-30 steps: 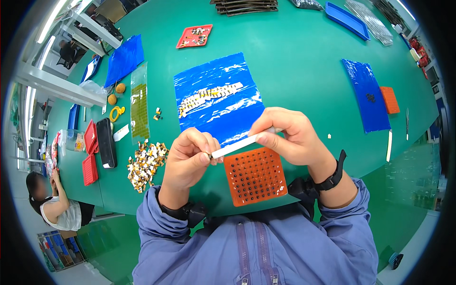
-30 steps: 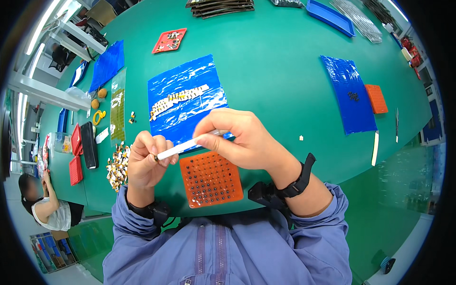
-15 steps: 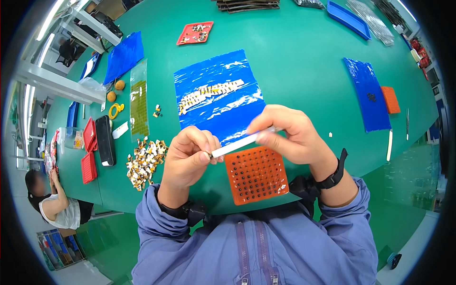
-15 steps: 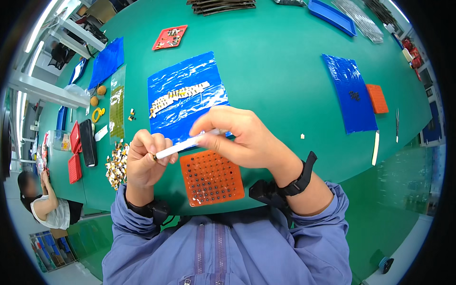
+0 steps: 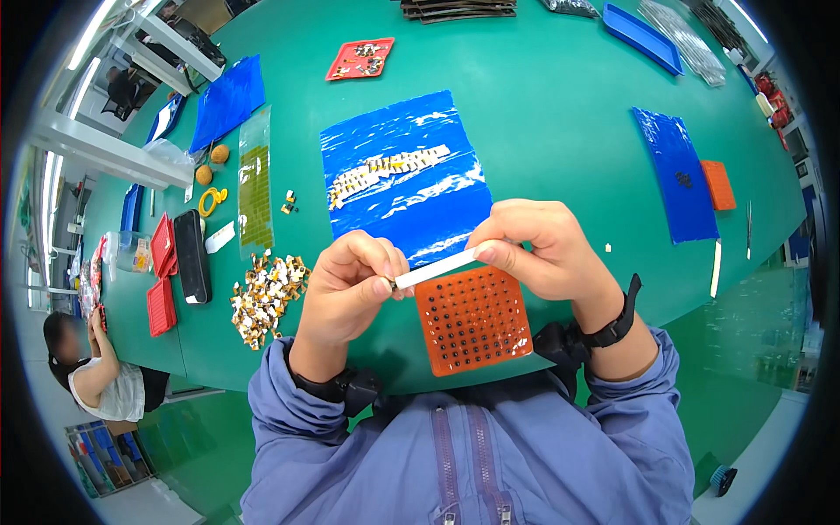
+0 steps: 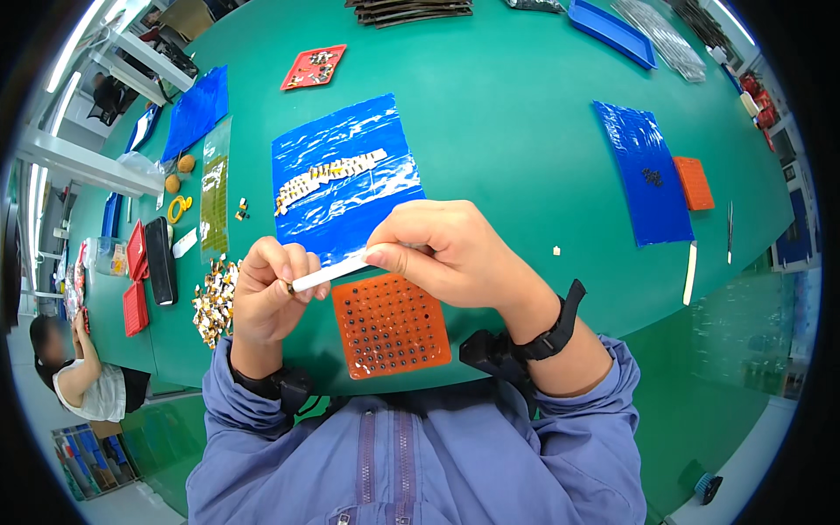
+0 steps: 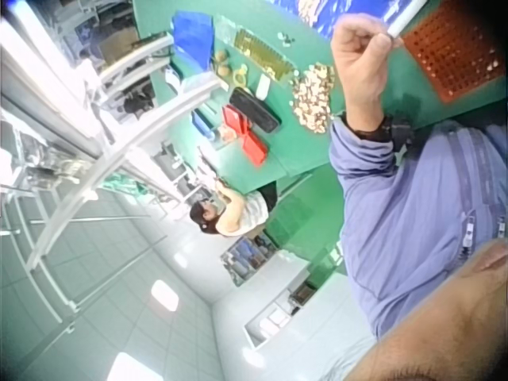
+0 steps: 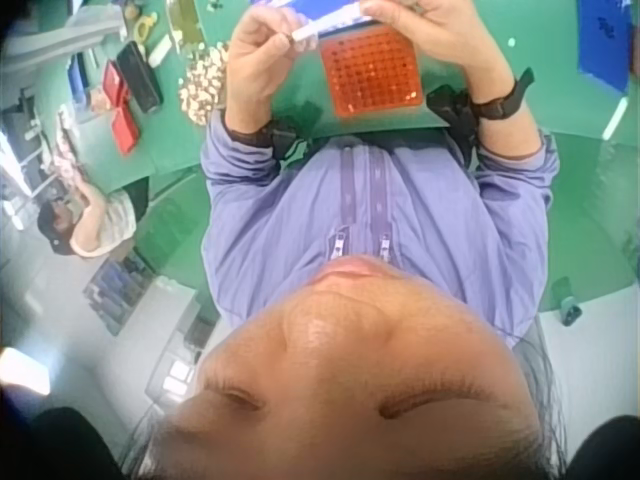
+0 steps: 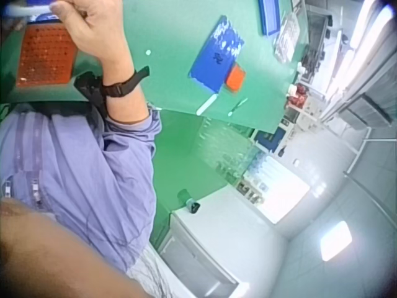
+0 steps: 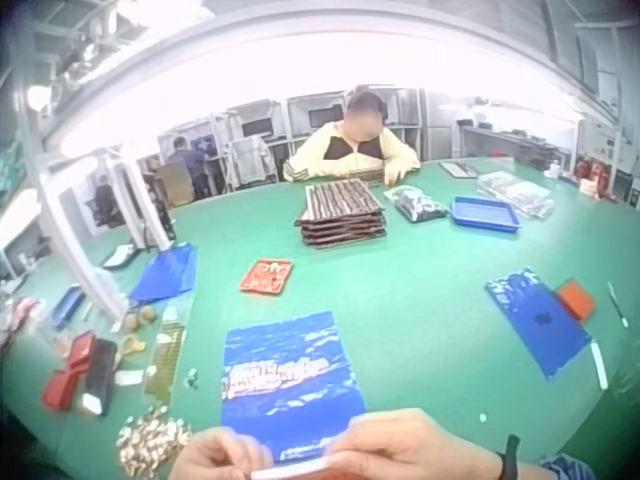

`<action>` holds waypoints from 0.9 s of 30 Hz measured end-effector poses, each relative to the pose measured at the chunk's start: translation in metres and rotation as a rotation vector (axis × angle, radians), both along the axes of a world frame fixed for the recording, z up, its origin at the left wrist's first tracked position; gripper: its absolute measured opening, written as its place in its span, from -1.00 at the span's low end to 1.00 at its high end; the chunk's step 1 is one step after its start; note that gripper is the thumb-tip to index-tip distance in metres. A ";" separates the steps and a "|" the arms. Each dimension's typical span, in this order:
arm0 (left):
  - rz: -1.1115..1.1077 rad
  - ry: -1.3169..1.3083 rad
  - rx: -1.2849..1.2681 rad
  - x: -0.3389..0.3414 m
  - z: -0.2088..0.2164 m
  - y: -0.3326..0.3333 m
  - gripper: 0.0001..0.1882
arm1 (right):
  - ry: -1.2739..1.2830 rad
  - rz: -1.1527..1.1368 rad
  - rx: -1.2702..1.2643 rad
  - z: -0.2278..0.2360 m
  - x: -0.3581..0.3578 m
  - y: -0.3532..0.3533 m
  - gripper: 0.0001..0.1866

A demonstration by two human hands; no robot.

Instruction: The person repeatedly picks up small electronic components from a blue anti-static bag and places them into the holes of an orange grid tray. The person uses a white stick-like tool to assist in positioning the components. The task is performed in a repetitive, one-at-a-time manner throughout the clip.

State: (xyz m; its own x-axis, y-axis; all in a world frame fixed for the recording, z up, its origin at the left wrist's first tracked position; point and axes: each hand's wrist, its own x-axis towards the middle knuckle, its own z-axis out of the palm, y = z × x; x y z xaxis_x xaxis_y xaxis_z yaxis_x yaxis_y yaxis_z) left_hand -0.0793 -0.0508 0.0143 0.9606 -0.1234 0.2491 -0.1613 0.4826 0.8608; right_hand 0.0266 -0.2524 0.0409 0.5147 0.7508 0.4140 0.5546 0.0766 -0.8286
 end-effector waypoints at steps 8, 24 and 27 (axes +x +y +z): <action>0.028 0.010 -0.076 0.001 0.000 -0.002 -0.95 | 0.145 0.050 0.000 -0.008 0.000 -0.002 -0.89; 0.418 0.115 0.075 0.006 0.014 0.012 -0.96 | -0.076 -0.083 0.237 0.011 -0.011 0.012 -0.92; 0.450 0.122 0.300 0.005 0.015 0.028 -0.95 | -0.193 -0.074 0.194 0.019 -0.020 0.019 -0.89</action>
State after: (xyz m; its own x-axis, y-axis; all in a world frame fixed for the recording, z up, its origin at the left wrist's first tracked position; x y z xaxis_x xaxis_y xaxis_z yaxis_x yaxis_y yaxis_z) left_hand -0.0741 -0.0232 0.0297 0.9544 0.2580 0.1499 -0.1856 0.1202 0.9752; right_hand 0.0064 -0.2333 0.0595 0.4627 0.6114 0.6419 0.7111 0.1765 -0.6806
